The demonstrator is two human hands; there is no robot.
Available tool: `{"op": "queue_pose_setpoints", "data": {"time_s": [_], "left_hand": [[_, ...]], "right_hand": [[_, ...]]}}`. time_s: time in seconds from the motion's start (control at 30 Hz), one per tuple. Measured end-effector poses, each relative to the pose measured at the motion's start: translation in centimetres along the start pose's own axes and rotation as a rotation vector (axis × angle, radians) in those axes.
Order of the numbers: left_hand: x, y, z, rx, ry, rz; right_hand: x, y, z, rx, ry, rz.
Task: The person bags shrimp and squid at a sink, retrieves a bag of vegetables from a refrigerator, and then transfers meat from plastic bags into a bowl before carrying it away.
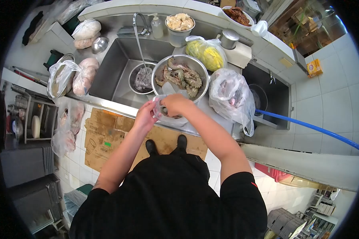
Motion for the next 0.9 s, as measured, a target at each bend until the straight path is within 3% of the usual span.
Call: {"op": "queue_pose_setpoints", "data": {"time_s": [0.07,0.17,0.23,0.3,0.4,0.5,0.63,0.77,0.9], "left_hand": [[-0.7,0.7,0.0,-0.03,0.027,-0.007],[-0.9,-0.1,-0.8,0.006,-0.016,0.072],[-0.5,-0.8,-1.2,0.028,-0.011,0.058],[-0.6,-1.1,-1.6,0.035,-0.007,0.048],[-1.0,-1.0,-1.7,0.026,-0.013,0.042],[-1.7,-0.5,-1.6,0.02,-0.012,0.038],[-1.7,-0.4,-1.9,0.03,-0.001,0.036],[-2.0,-0.3,-2.2,0.023,-0.009,0.041],[-1.8,-0.2,-2.4,0.035,-0.018,0.031]], "right_hand": [[-1.1,1.9,-0.7,0.202,0.105,-0.144],[-1.8,5.4,-3.2,0.861,0.03,-0.04],[-0.5,8.9,-5.4,0.979,0.127,0.116],[3.1,13.3,-5.9,0.926,0.459,0.393],[7.7,15.6,-5.7,0.265,0.663,0.508],[10.6,13.7,-5.4,0.299,0.612,0.769],[12.0,12.3,-4.4,0.328,0.478,0.905],[13.1,13.9,-2.9,0.306,0.622,0.872],[9.9,15.0,-2.9,0.517,0.902,0.533]]}}
Point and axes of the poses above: each hand's wrist, its own x-axis towards the middle knuckle, its own z-axis out of the palm, y = z × x, the point moved 1 cm from there along x, towards the middle knuckle, and after that the axes turned 9 degrees about x, right-handed, at the moved point
